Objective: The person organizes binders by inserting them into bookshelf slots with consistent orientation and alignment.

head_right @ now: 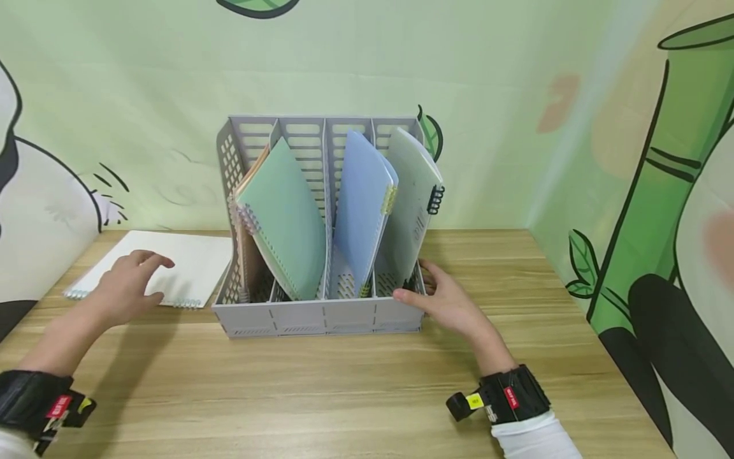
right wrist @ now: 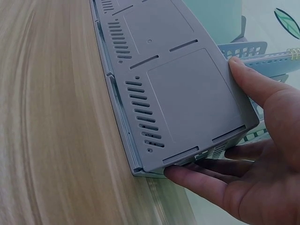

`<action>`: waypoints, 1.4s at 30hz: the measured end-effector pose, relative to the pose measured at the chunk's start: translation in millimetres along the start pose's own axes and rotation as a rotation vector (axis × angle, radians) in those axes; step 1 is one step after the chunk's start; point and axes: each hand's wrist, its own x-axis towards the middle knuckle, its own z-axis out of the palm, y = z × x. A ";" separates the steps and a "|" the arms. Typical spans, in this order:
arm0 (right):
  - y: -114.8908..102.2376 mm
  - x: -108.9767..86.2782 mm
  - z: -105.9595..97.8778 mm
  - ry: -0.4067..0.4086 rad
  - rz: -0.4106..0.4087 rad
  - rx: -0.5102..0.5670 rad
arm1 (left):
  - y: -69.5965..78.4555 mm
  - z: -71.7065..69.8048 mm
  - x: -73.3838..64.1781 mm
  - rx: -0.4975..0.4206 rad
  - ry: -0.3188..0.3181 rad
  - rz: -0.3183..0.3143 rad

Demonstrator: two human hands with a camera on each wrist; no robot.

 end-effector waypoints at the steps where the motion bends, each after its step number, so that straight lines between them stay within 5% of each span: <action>1: -0.2 0.0 -0.2 -0.002 -0.003 0.000 | -1.3 -0.2 -0.5 0.009 -0.018 0.003; 15: 1.6 1.5 -0.1 -0.003 -0.002 0.012 | -21.6 6.9 -1.3 0.077 -0.172 0.009; 30: 0.2 -0.3 -1.2 -0.004 -0.011 0.003 | -45.1 12.8 4.3 0.032 -0.201 0.110; 37: -0.3 -0.7 -0.7 -0.010 -0.010 0.013 | -48.7 13.5 3.2 0.015 -0.236 0.097; 42: 1.1 0.0 -0.9 -0.009 -0.005 0.012 | -51.3 15.2 2.0 0.051 -0.214 0.159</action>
